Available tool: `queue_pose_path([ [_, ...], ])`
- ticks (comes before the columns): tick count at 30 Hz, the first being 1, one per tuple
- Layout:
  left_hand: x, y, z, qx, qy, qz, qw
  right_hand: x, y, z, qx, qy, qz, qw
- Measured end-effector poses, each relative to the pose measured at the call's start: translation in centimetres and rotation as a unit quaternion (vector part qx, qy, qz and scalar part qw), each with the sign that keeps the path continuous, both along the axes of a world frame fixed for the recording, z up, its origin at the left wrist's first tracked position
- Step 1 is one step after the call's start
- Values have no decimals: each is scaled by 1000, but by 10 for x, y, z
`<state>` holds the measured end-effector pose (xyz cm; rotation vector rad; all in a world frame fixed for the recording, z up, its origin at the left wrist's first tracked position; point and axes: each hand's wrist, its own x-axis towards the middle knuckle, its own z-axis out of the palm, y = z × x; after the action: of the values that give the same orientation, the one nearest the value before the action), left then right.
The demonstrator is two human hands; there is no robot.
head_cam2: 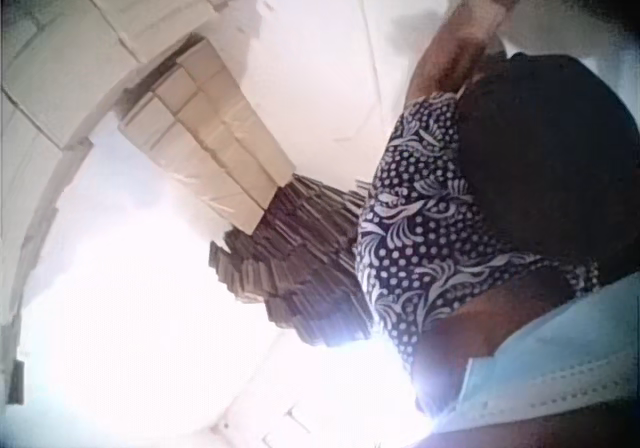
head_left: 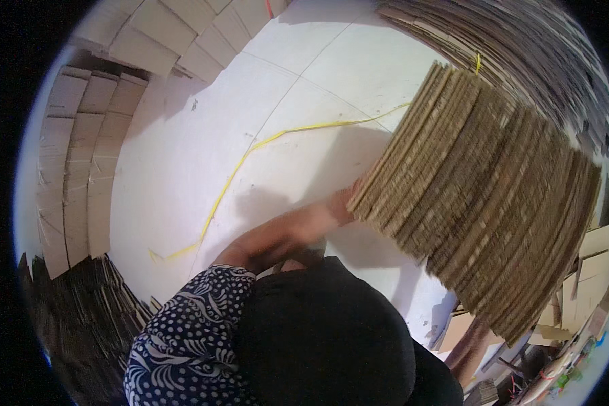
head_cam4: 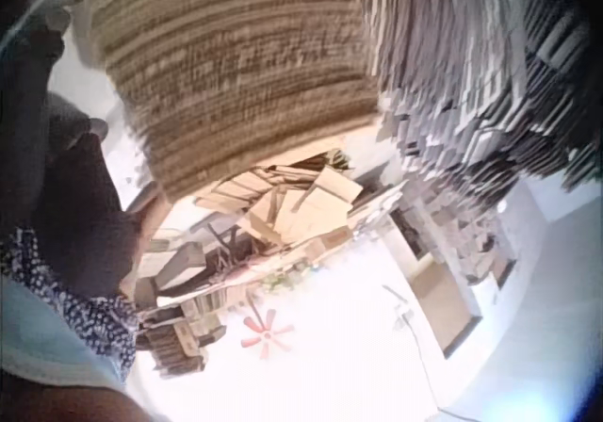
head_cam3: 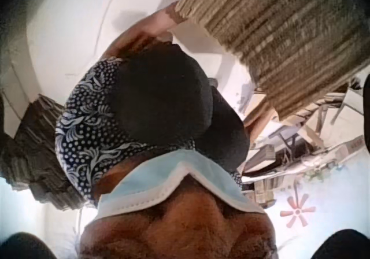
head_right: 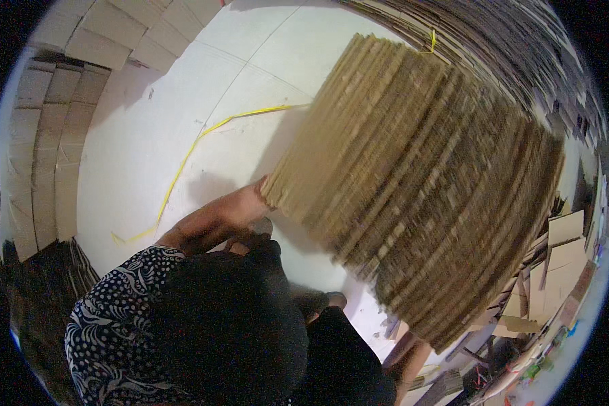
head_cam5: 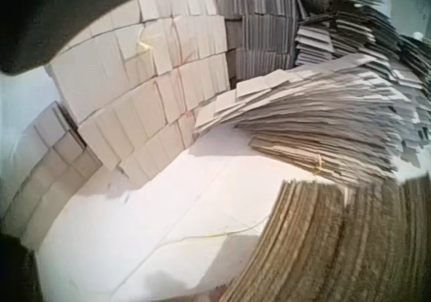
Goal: The person gathers and stacks flat cardboard pieces on the floor, aligns them into a neat pile, and then ties the stack with a yellow plastic strap. The person handles the cardboard by hand and uses a strap to secure the bundle.
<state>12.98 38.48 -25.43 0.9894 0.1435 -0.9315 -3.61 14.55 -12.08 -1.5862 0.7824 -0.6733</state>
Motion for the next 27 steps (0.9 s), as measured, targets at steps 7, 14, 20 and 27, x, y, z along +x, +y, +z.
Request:
queue_pose_path([
  [7, -23, 68, 0, 1, 7, 59, 998, 112, 30, 97, -385, 75, 219, 893],
  [14, -17, 104, 2, -6, -31, 115, 993, 207, 74, 128, -619, 12, 340, 708],
  [20, 40, 35, 4, -126, -125, 140, 974, 231, 94, 166, -638, 61, 416, 645],
  [27, 70, 56, -19, -155, -52, 201, 966, 258, 120, 94, -540, 15, 420, 729],
])
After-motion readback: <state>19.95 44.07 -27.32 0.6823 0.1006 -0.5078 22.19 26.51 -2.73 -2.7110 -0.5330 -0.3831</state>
